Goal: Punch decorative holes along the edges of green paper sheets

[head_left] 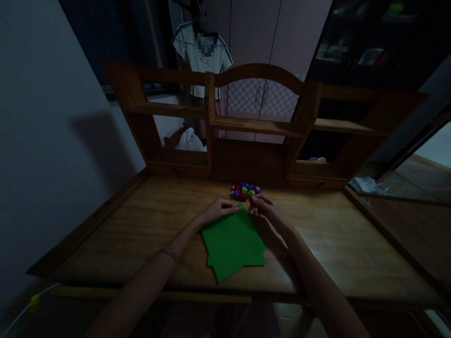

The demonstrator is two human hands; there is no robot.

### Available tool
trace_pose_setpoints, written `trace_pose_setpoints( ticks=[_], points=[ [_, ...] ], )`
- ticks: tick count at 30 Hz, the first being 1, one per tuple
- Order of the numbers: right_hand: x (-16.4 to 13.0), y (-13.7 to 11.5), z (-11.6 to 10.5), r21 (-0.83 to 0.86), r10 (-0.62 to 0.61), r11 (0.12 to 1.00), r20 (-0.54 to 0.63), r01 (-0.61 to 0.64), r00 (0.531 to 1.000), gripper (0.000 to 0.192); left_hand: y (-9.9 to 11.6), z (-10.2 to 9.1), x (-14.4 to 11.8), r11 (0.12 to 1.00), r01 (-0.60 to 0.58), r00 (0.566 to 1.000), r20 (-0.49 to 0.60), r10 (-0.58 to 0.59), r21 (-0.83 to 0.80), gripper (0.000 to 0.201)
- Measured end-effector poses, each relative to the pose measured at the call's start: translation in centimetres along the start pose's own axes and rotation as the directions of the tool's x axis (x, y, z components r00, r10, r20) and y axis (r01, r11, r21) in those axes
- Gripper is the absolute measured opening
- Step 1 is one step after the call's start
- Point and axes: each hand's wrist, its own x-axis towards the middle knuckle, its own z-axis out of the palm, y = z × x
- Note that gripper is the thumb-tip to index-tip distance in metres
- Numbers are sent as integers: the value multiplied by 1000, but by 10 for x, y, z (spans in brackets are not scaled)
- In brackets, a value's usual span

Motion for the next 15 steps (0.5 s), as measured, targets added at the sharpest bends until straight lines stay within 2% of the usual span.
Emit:
trace_pose_setpoints(
  ticks=[4, 10, 15],
  points=[
    [1, -2, -1, 33, -25, 999, 13, 25, 1000, 34, -3, -2, 2, 999, -16, 1000, 9, 16, -28, 40],
    [1, -6, -6, 12, 2, 1000, -36, -2, 999, 35, -3, -3, 2, 1000, 3, 1000, 12, -3, -24, 40],
    [-1, -6, -2, -1, 24, 1000, 8, -24, 1000, 36, -3, -2, 3, 1000, 11, 1000, 2, -11, -25, 39]
  ],
)
